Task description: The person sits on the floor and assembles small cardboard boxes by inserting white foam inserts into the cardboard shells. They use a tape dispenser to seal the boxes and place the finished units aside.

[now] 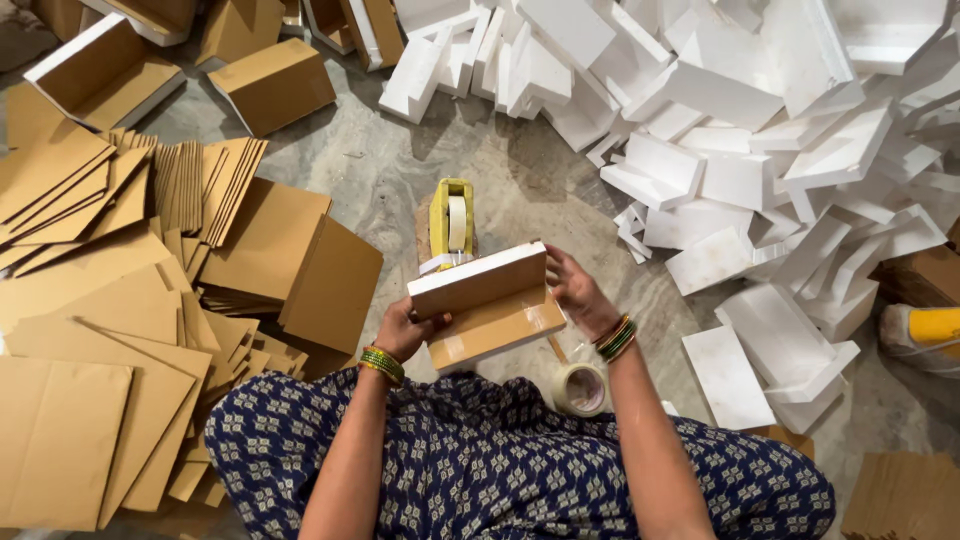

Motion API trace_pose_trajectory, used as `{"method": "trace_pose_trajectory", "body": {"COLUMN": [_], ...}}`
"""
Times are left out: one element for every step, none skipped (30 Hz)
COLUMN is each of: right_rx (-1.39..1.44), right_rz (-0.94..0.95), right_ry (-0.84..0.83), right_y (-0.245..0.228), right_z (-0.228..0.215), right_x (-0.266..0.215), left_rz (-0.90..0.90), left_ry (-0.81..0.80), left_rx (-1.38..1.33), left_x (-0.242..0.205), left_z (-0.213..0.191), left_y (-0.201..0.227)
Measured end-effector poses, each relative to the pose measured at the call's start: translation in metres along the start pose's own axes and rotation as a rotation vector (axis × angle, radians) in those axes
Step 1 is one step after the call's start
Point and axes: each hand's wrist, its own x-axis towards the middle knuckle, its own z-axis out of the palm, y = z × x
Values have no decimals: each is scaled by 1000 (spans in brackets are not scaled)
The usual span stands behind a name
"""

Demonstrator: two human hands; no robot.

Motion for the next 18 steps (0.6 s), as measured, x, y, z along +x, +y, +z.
{"method": "trace_pose_trajectory", "body": {"right_rx": [-159, -318, -467, -384, -294, -205, -185, -166, -147, -147, -149, -151, -144, -138, -131, -170, -211, -252], "right_rz": [67, 132, 204, 187, 162, 135, 149, 162, 180, 191, 198, 204, 203, 201, 202, 191, 180, 170], "right_ry": [114, 229, 344, 317, 299, 281, 299, 317, 339, 360, 376, 393, 407, 421, 432, 449, 467, 486], "right_y": [-2, 1, 8, 15, 22, 28, 32, 35, 39, 42, 44, 46, 48, 50, 52, 54, 56, 58], "right_z": [6, 10, 14, 13, 9, 3, -5, -13, -20, -25, -29, -30, -29, -27, -22, -18, -14, -10], "right_x": [-3, -5, -11, -15, -16, -18, -20, -23, -30, -37, -40, -43, -43, -42, -40, -38, -36, -34], "left_rz": [-25, -49, -58, -67, -72, -70, -63, -56, -54, -53, -47, -137, -227, -317, -281, -245, -210, -228], "left_ry": [-24, -49, -76, -104, -139, -178, -217, -257, -315, -373, -426, -403, -374, -343, -264, -184, -106, -87], "left_rx": [24, 48, 66, 83, 111, 93, 72, 51, 29, 6, -15, -1, 14, 29, 76, 123, 168, 191], "left_x": [-2, -3, -7, -10, -10, -10, -8, -6, -5, -5, -4, -4, -3, -3, -4, -6, -6, -6], "left_z": [2, 7, 11, 16, 17, 18, 20, 20, 22, 23, 24, 25, 25, 26, 29, 33, 35, 35], "left_y": [4, 7, 6, 5, 5, 4, 4, 4, 4, 4, 6, 9, 14, 19, 24, 29, 33, 35]}}
